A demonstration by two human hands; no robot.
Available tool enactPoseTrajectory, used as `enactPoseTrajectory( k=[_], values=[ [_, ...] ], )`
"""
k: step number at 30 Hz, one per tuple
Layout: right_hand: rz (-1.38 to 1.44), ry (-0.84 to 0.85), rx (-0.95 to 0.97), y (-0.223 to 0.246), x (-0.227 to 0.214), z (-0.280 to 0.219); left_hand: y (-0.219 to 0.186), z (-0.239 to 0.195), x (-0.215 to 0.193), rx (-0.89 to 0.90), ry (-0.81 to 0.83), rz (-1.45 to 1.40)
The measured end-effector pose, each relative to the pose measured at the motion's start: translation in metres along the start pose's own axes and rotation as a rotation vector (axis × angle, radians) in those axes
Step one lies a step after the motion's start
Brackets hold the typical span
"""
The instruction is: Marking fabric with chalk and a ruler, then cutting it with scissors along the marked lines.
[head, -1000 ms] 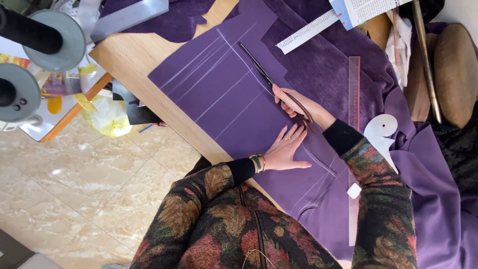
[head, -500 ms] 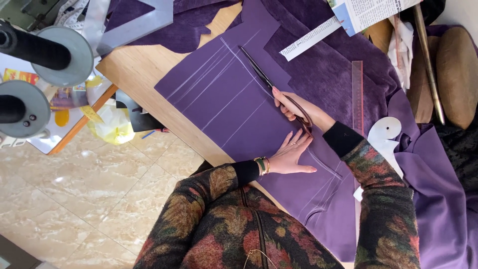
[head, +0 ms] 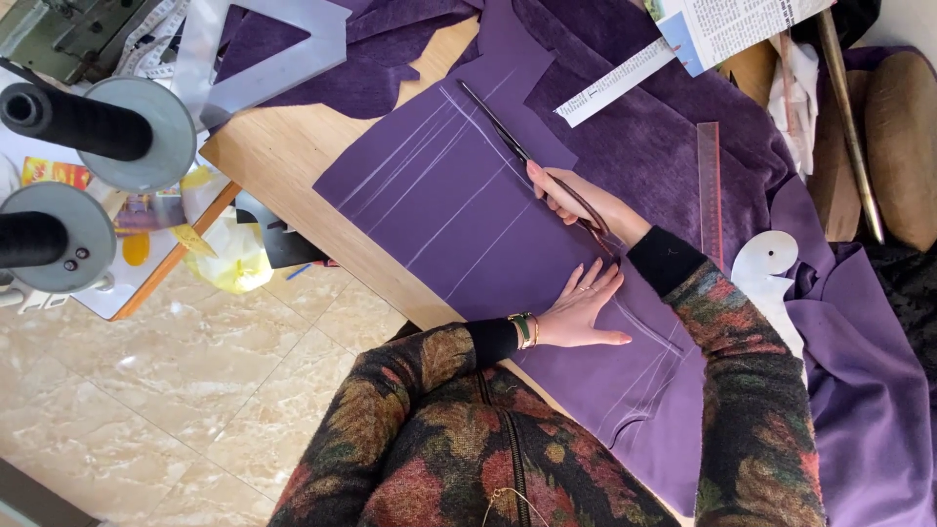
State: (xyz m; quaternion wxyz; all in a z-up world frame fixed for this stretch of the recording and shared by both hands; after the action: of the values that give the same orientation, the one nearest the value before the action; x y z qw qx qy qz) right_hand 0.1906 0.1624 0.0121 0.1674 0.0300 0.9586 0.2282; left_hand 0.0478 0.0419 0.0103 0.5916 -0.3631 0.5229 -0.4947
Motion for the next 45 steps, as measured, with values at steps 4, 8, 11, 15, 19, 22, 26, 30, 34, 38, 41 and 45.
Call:
enactPoseTrajectory(
  k=[4, 8, 11, 15, 19, 22, 26, 30, 34, 38, 41, 45],
  values=[
    [0.018, -0.049, -0.026, 0.007, 0.002, -0.010, 0.001, 0.000, 0.000, 0.011, 0.008, -0.016],
    [-0.017, -0.035, -0.003, 0.000, 0.004, 0.005, 0.004, 0.000, 0.002, 0.017, -0.003, -0.021],
    [-0.050, -0.018, -0.028, 0.008, 0.003, 0.004, 0.007, 0.000, 0.003, 0.025, 0.005, -0.019],
    [-0.127, 0.002, -0.058, 0.020, 0.002, 0.011, 0.007, -0.001, 0.005, 0.048, -0.017, -0.030],
    [-0.179, -0.030, -0.057, 0.029, 0.005, 0.006, 0.005, -0.001, 0.002, 0.062, -0.022, -0.039],
    [-0.156, -0.071, -0.073, 0.028, 0.005, 0.009, 0.002, -0.001, 0.002, 0.065, -0.020, -0.019],
    [-0.167, -0.109, -0.058, 0.033, 0.003, 0.006, 0.002, -0.001, -0.001, 0.043, -0.031, -0.034],
    [-0.152, -0.130, -0.073, 0.038, 0.006, -0.003, 0.004, -0.001, 0.002, 0.042, -0.039, -0.020],
    [-0.100, -0.141, -0.079, 0.033, 0.007, -0.002, 0.005, -0.001, 0.002, 0.045, -0.021, -0.020],
    [-0.075, -0.217, -0.071, 0.011, -0.013, -0.001, 0.011, -0.001, 0.004, 0.043, -0.003, 0.000],
    [-0.098, -0.384, -0.092, -0.012, -0.042, -0.019, 0.008, -0.001, 0.004, 0.052, 0.019, 0.017],
    [-0.276, -0.632, 0.020, -0.058, -0.093, -0.035, 0.010, 0.000, 0.008, 0.047, 0.006, 0.057]
  ],
)
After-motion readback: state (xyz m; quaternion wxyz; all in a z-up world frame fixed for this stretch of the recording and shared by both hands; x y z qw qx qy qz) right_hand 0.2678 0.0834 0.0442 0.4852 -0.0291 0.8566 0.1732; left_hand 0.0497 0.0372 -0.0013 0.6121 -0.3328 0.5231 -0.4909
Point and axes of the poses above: each hand's wrist, its own z-axis towards the middle knuckle, its own x-axis out of the palm, y = z × x, the point moved 5 cm from there along z, towards the middle knuckle, and after that the axes turned 12 degrees about x, right-handed, at the moved point
